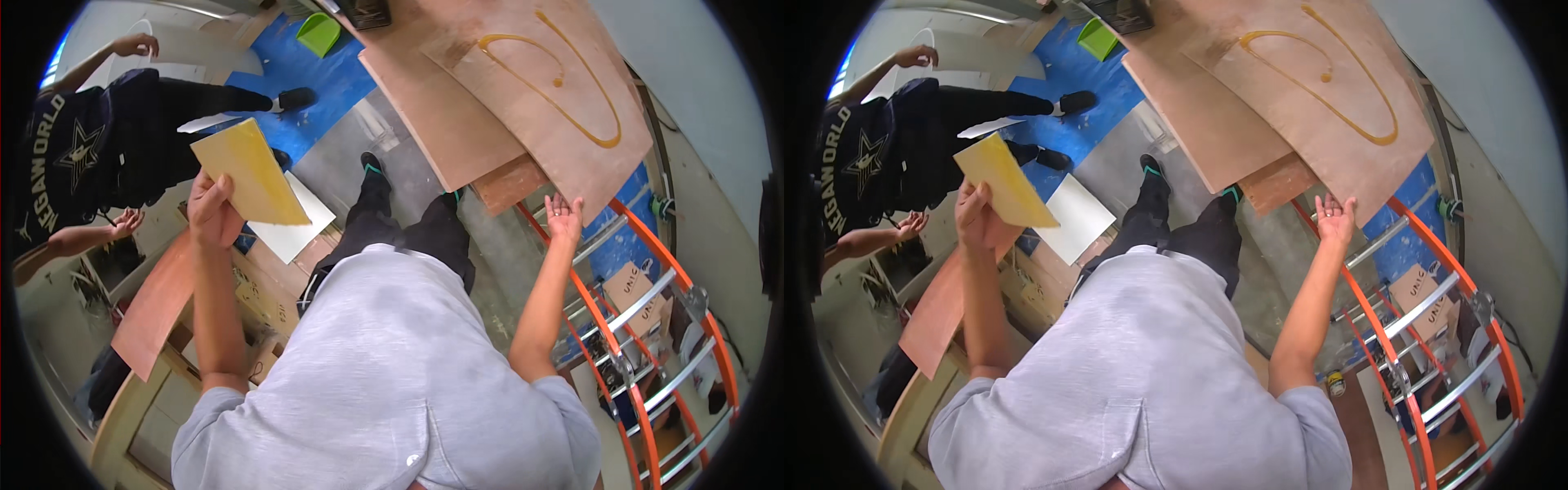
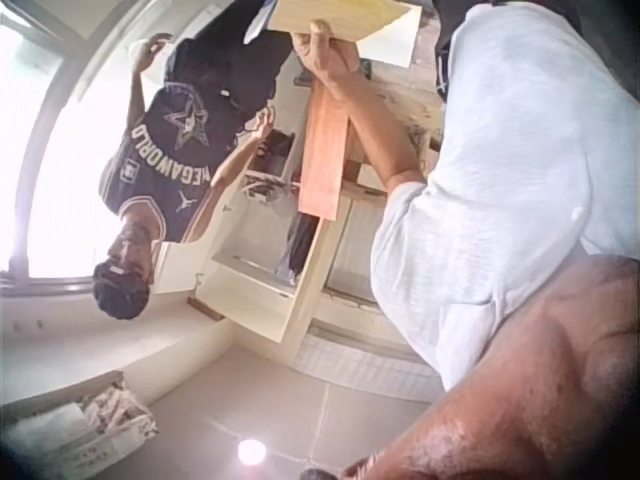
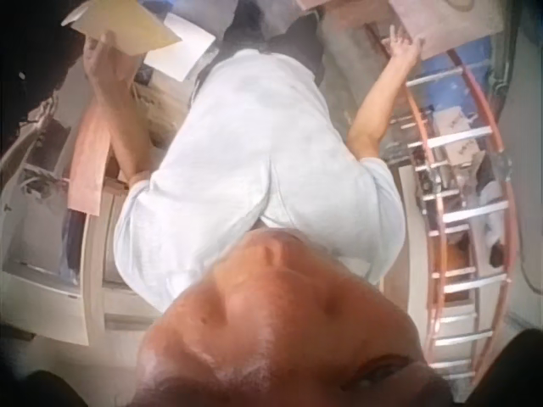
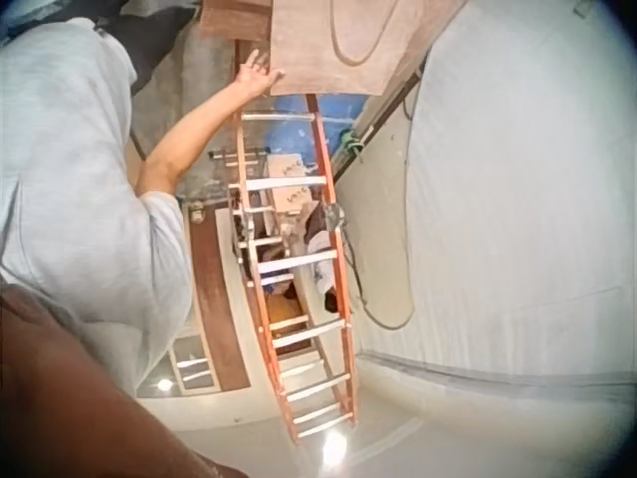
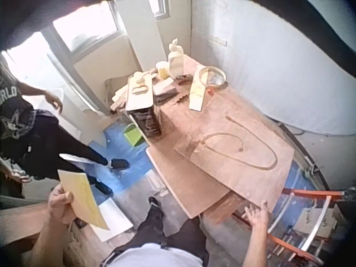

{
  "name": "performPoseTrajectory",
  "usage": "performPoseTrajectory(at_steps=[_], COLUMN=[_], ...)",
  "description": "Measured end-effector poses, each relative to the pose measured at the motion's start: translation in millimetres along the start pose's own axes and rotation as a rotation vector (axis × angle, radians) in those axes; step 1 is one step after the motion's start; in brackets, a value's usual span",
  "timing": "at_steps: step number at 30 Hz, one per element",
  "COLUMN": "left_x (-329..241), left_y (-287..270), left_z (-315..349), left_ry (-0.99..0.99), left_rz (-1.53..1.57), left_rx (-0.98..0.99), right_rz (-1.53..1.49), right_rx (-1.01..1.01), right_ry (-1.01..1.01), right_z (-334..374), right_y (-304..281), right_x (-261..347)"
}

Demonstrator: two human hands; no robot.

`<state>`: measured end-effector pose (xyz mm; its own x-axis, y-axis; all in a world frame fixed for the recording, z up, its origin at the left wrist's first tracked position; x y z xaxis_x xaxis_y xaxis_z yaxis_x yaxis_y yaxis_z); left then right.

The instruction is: The person applies adhesive from a metal can onto a piece of wood and spreads it evenly across the surface using a scraper.

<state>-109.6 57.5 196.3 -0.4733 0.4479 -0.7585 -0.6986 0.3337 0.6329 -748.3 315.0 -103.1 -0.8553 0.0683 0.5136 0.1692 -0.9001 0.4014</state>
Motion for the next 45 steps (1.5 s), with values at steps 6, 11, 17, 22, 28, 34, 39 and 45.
performPoseTrajectory(at_steps=[6,11,17,22,28,34,39,45], left_x=[61,111,156,142,154,218,289,232], left_y=[-84,-92,29,122,124,150,215,152], left_z=[26,-9,-137,-278,-396,-379,-299,-357], left_ry=[0.087,-0.081,-0.083,0.179,0.078,0.031,0.124,0.120], left_rz=[0.104,-0.045,-0.827,-1.617,-1.941,-2.007,-1.973,-2.031], left_rx=[-0.278,-0.287,0.117,0.271,0.151,0.159,0.581,0.197], right_rz=[0.083,0.200,0.509,0.717,0.660,0.672,0.631,0.613], right_rx=[0.078,0.062,0.078,0.341,0.490,0.484,0.471,0.554], right_ry=[-0.214,-0.172,0.032,0.249,0.168,0.167,0.212,0.227], right_z=[-32,-29,35,69,75,68,64,57], right_y=[-23,-59,-21,-14,6,6,5,16], right_x=[59,54,-19,-45,-34,-35,-28,-23])
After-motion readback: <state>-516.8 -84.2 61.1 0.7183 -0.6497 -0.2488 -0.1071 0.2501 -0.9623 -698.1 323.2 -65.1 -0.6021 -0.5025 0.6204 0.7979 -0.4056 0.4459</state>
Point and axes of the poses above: each hand's wrist, its own z-axis away from the middle knuckle, its own y-axis out of the palm, x = y × z, the point moved 9 cm from there along -z, towards the middle knuckle, and after that the axes turned 15 degrees about x, right-handed, at the moved point
